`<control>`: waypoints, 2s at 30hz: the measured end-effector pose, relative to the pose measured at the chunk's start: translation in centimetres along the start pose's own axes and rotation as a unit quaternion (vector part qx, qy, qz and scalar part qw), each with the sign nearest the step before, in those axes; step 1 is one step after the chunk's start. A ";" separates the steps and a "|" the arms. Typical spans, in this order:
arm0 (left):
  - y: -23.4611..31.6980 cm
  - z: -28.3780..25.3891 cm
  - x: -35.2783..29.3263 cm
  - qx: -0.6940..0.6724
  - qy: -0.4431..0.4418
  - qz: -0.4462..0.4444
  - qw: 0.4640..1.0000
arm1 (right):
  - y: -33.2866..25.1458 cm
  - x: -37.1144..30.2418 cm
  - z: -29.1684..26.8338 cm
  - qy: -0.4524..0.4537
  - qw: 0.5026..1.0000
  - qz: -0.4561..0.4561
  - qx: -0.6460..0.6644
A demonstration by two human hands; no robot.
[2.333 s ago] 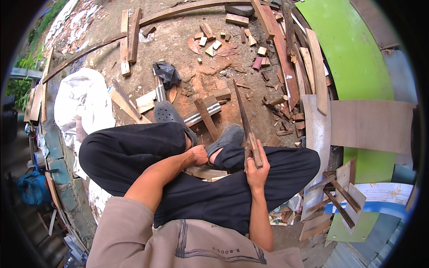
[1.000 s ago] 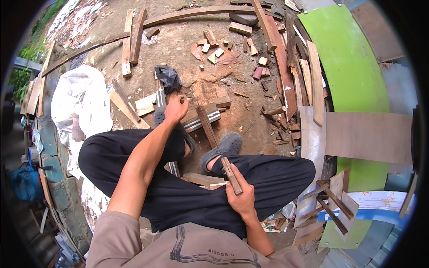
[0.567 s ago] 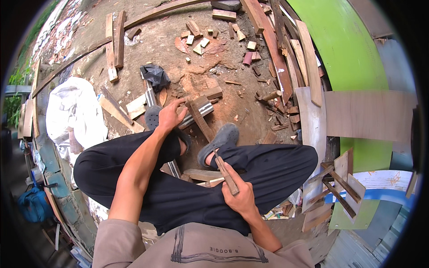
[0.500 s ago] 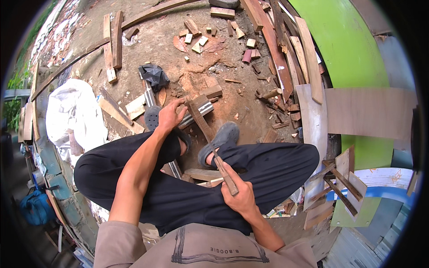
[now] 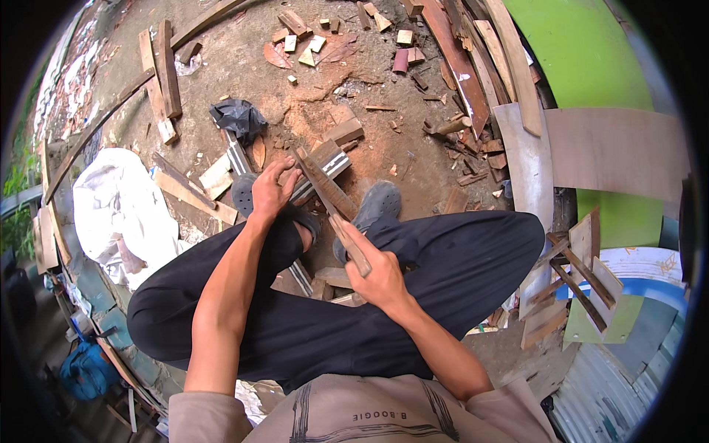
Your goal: The person sits on the ground and uses a chisel to shape a small piece of wood. They hold the wood with one hand and strike the chisel with the other, repeatedly removing shavings.
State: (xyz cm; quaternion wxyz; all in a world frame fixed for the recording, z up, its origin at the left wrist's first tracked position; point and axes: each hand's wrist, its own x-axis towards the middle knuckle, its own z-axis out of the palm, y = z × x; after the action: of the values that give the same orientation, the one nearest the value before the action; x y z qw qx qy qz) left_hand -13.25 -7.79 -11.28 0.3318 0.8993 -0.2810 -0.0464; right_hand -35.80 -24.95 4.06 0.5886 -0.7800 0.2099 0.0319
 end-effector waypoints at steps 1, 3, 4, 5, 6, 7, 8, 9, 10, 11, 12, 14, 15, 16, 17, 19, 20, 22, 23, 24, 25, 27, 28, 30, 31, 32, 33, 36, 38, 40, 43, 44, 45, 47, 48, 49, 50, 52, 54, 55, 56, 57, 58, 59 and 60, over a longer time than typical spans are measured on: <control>0.1 0.1 -0.2 -0.007 0.003 -0.007 1.000 | -0.6 -2.4 -1.3 0.005 1.000 -0.006 0.005; 0.8 0.1 -0.2 -0.018 0.015 -0.022 0.999 | -1.5 -4.5 -2.9 0.007 1.000 -0.013 0.004; 0.8 0.3 -0.2 -0.025 0.021 -0.024 0.999 | -1.7 -4.8 -3.2 0.004 1.000 -0.011 0.003; 0.7 0.5 -0.3 -0.032 0.028 -0.026 0.999 | -1.7 -4.8 -3.2 0.000 1.000 -0.010 0.002; 0.6 0.4 -0.4 -0.038 0.035 -0.029 0.998 | -0.9 -3.4 -2.4 0.013 0.999 -0.033 0.011; 0.5 0.5 0.1 -0.037 0.039 -0.020 0.998 | 0.3 -1.1 -1.0 0.034 0.998 -0.055 0.020; 0.5 0.6 0.3 -0.037 0.039 -0.012 0.998 | 1.7 2.6 0.6 0.019 0.999 -0.030 -0.001; 0.9 0.9 0.4 -0.040 0.039 -0.001 0.998 | 3.2 6.4 2.4 0.008 1.000 -0.004 -0.023; 1.0 1.0 0.6 -0.046 0.037 -0.006 0.998 | 4.7 9.6 4.7 0.037 0.998 -0.043 -0.007; 1.1 0.9 0.5 -0.044 0.027 -0.010 0.999 | 5.7 11.0 6.3 0.061 0.995 -0.081 0.010; 1.1 0.6 0.7 -0.042 0.021 -0.013 0.999 | 5.6 10.8 6.1 0.057 0.996 -0.067 0.013; 1.0 0.6 0.7 -0.044 0.033 -0.024 0.998 | 4.3 9.7 4.8 0.038 0.998 -0.049 0.018; 0.8 0.7 0.9 -0.041 0.041 -0.026 0.998 | 3.4 8.4 3.6 0.027 0.999 -0.039 0.007; 1.0 0.8 0.5 -0.041 0.040 -0.030 0.998 | 2.3 5.8 2.3 0.017 1.000 -0.019 -0.003; 0.9 0.8 0.3 -0.041 0.042 -0.034 0.998 | 1.5 3.3 1.1 0.004 1.000 -0.005 0.003; 0.5 1.1 -0.2 -0.057 0.050 -0.049 0.996 | 0.3 -1.5 -1.2 -0.001 1.000 -0.006 0.008; 0.7 1.2 -0.3 -0.063 0.055 -0.053 0.995 | -0.1 -3.2 -2.0 0.008 1.000 -0.018 0.007; 0.8 1.5 -0.4 -0.073 0.059 -0.059 0.994 | -0.1 -4.3 -2.5 0.016 0.999 -0.035 -0.003; 0.7 1.6 -0.5 -0.076 0.057 -0.062 0.993 | -0.1 -4.3 -2.4 0.019 0.999 -0.044 -0.006; 0.5 1.5 -0.7 -0.079 0.057 -0.066 0.993 | 0.9 -2.4 -1.4 0.038 0.997 -0.072 0.005; 0.4 1.4 -0.6 -0.079 0.054 -0.074 0.993 | 2.0 0.9 0.0 0.020 0.999 -0.047 -0.002; 1.5 1.8 0.1 -0.088 0.046 -0.081 0.992 | 3.3 8.5 2.7 -0.008 1.000 0.026 -0.001; 1.8 1.8 0.7 -0.074 0.026 -0.096 0.992 | 4.5 11.4 4.3 0.041 0.997 -0.067 0.014; 1.4 1.0 0.6 -0.051 0.028 -0.063 0.996 | 4.4 12.1 5.1 0.036 0.995 -0.081 0.045; 1.7 0.8 0.8 -0.042 0.016 -0.062 0.997 | 4.4 12.0 4.7 0.024 0.996 -0.073 0.045; 1.5 0.8 0.6 -0.055 0.024 -0.078 0.995 | 3.3 11.3 4.5 0.007 0.999 -0.037 0.034; 1.5 1.1 0.5 -0.069 0.031 -0.093 0.993 | 2.1 9.9 3.6 -0.008 1.000 -0.001 0.022; 1.4 1.5 0.1 -0.099 0.046 -0.113 0.988 | 0.6 3.6 0.5 -0.029 0.999 0.025 -0.003; 1.5 1.9 -0.2 -0.099 0.062 -0.105 0.988 | -0.3 -0.8 -1.7 -0.008 1.000 -0.011 0.022; 1.5 1.9 -0.3 -0.087 0.066 -0.086 0.990 | -1.2 -3.4 -3.3 -0.008 1.000 -0.001 -0.005; 1.3 1.9 0.0 -0.069 0.060 -0.077 0.993 | 0.0 -0.4 -2.1 -0.022 1.000 0.021 0.003; 1.5 1.7 0.3 -0.059 0.064 -0.066 0.994 | 0.9 1.8 -1.0 -0.026 0.999 0.035 0.012; 2.1 1.8 0.2 -0.053 0.065 -0.052 0.995 | 1.5 5.0 0.6 -0.021 0.999 0.034 0.016; 2.8 1.8 0.7 -0.029 0.036 -0.059 0.997 | 4.4 11.3 3.5 0.035 0.998 -0.045 0.015; 2.7 1.3 0.8 -0.015 0.027 -0.058 0.998 | 5.2 11.5 4.5 0.083 0.986 -0.140 0.029; 2.5 1.0 0.9 -0.002 0.024 -0.060 0.998 | 4.3 11.4 4.1 0.047 0.996 -0.073 0.034; 2.1 0.9 0.9 -0.009 0.032 -0.040 0.999 | 2.3 11.0 3.5 0.011 0.999 -0.008 0.039; 1.8 1.3 0.9 -0.019 0.041 -0.047 0.998 | 0.7 8.7 2.8 -0.010 0.999 0.037 0.004; 1.8 1.3 0.3 -0.026 0.051 -0.057 0.997 | -0.3 4.0 0.9 -0.012 0.999 0.044 -0.002; 1.8 1.3 0.3 -0.029 0.059 -0.055 0.996 | -0.7 1.5 -0.4 -0.008 1.000 0.028 0.009; 1.8 1.4 0.2 -0.035 0.066 -0.054 0.996 | -1.2 -0.9 -1.7 -0.003 1.000 0.015 0.018; 1.8 1.5 0.1 -0.039 0.072 -0.054 0.995 | -2.0 -3.1 -3.0 -0.013 0.999 0.040 0.012; 1.7 1.6 0.1 -0.047 0.076 -0.047 0.995 | -2.5 -4.2 -3.7 -0.021 0.998 0.066 0.010; 1.6 1.8 0.1 -0.045 0.076 -0.043 0.995 | -2.2 -3.7 -3.4 -0.012 0.999 0.033 0.008; 1.5 1.9 0.0 -0.042 0.077 -0.040 0.995 | -1.7 -2.5 -2.9 -0.004 1.000 0.001 0.007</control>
State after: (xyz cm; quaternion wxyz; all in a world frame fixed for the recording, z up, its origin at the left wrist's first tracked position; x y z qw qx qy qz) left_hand -14.51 -9.76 -11.81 0.3875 0.8961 -0.2162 -0.0017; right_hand -38.05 -26.54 7.21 0.5949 -0.7756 0.2081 0.0343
